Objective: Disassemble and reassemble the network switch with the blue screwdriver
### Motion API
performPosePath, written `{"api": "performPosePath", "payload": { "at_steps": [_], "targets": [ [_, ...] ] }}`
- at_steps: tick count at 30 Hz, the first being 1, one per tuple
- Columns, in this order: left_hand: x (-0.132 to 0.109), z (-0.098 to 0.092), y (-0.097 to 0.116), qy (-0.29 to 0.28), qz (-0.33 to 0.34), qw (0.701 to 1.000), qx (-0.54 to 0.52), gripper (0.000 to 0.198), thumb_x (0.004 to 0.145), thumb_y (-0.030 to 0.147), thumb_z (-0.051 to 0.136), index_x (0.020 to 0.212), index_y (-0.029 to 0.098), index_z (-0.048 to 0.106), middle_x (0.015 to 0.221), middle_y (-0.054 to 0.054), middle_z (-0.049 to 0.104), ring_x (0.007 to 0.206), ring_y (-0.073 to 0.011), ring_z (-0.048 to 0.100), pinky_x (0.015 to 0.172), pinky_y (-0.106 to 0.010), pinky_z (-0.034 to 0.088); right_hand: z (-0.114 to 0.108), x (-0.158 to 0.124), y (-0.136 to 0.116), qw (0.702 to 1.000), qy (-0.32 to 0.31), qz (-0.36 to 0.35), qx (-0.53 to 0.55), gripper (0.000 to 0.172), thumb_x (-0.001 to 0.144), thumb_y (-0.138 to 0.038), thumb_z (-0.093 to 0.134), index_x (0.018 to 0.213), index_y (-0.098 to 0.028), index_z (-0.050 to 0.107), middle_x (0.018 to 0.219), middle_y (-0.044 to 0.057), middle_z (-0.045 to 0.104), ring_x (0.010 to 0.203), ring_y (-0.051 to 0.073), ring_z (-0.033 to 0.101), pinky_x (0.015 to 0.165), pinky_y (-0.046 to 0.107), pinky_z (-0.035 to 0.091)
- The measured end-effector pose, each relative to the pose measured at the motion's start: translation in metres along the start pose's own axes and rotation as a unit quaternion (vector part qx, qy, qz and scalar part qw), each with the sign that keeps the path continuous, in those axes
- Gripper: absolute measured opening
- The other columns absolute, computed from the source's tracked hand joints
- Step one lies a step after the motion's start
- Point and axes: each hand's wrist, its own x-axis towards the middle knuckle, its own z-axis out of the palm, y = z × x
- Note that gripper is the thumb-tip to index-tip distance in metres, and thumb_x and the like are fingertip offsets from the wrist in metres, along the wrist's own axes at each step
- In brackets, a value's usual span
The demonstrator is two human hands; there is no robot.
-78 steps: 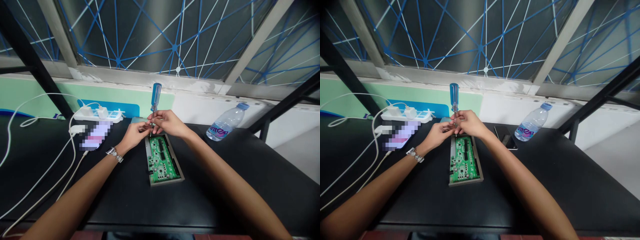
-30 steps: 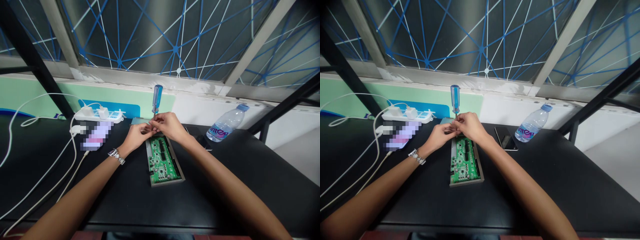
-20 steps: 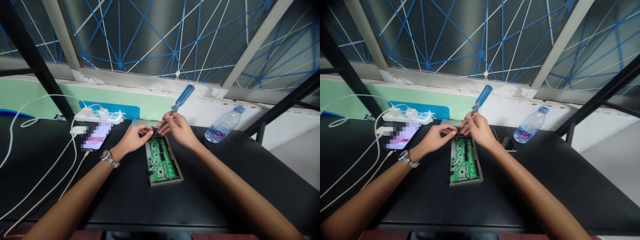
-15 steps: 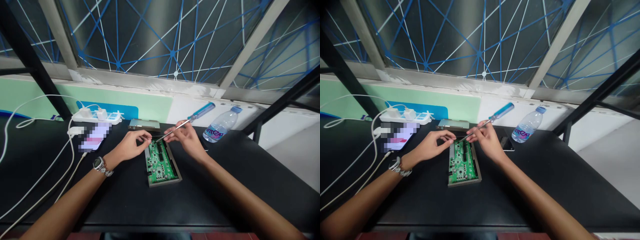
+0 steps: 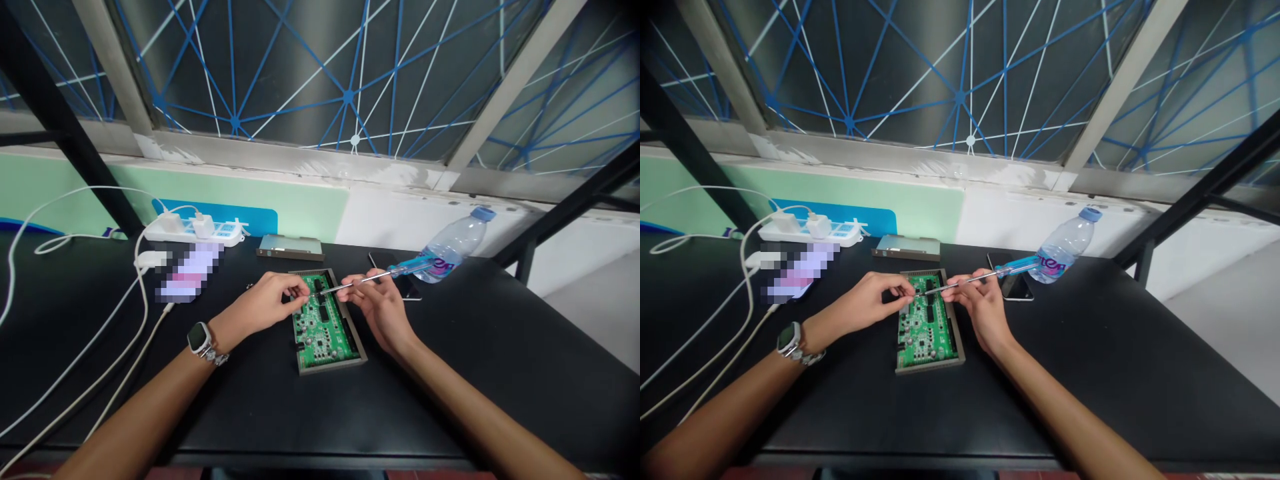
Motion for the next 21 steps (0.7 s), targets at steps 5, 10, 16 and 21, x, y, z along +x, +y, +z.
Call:
{"api": "performPosePath", "payload": {
  "at_steps": [5,10,16,21],
  "targets": [
    [0.000,0.000,0.005,-0.008,0.003,1.000,-0.006,0.013,0.089,0.022,0.057,0.086,0.019,0.069,0.084,0.000,0.072,0.073,-0.0109,0.065,0.071,-0.026,0.051,0.001,-0.002,0.001,1.000,0.001,0.004,0.010,0.037,0.079,-0.020,0.074,0.092,-0.027,0.040,0.082,-0.001,0.076,0.069,0.020,0.074,0.070,0.035,0.057],
    [-0.001,0.002,0.006,-0.001,0.026,1.000,-0.002,0.012,0.089,0.020,0.057,0.088,0.019,0.068,0.085,-0.001,0.070,0.074,-0.0112,0.063,0.072,-0.026,0.050,0.003,-0.003,0.002,1.000,0.010,0.010,0.009,0.040,0.079,-0.021,0.076,0.092,-0.027,0.039,0.083,-0.001,0.076,0.069,0.019,0.074,0.070,0.035,0.058],
    [-0.002,0.009,0.004,0.027,0.040,0.999,0.018,0.013,0.092,0.021,0.055,0.089,0.018,0.067,0.084,-0.001,0.068,0.074,-0.0121,0.061,0.069,-0.027,0.047,0.002,-0.005,0.005,1.000,0.011,0.008,0.017,0.039,0.081,-0.022,0.075,0.093,-0.027,0.039,0.084,-0.001,0.076,0.069,0.019,0.074,0.072,0.035,0.058],
    [0.001,0.011,0.010,0.060,0.052,0.997,0.017,0.016,0.095,0.024,0.054,0.091,0.019,0.069,0.084,-0.002,0.069,0.074,-0.0124,0.062,0.065,-0.026,0.047,0.007,-0.009,0.005,1.000,-0.015,0.010,0.021,0.036,0.082,-0.020,0.074,0.093,-0.026,0.041,0.085,0.001,0.077,0.071,0.017,0.074,0.073,0.033,0.058]
  ]
}}
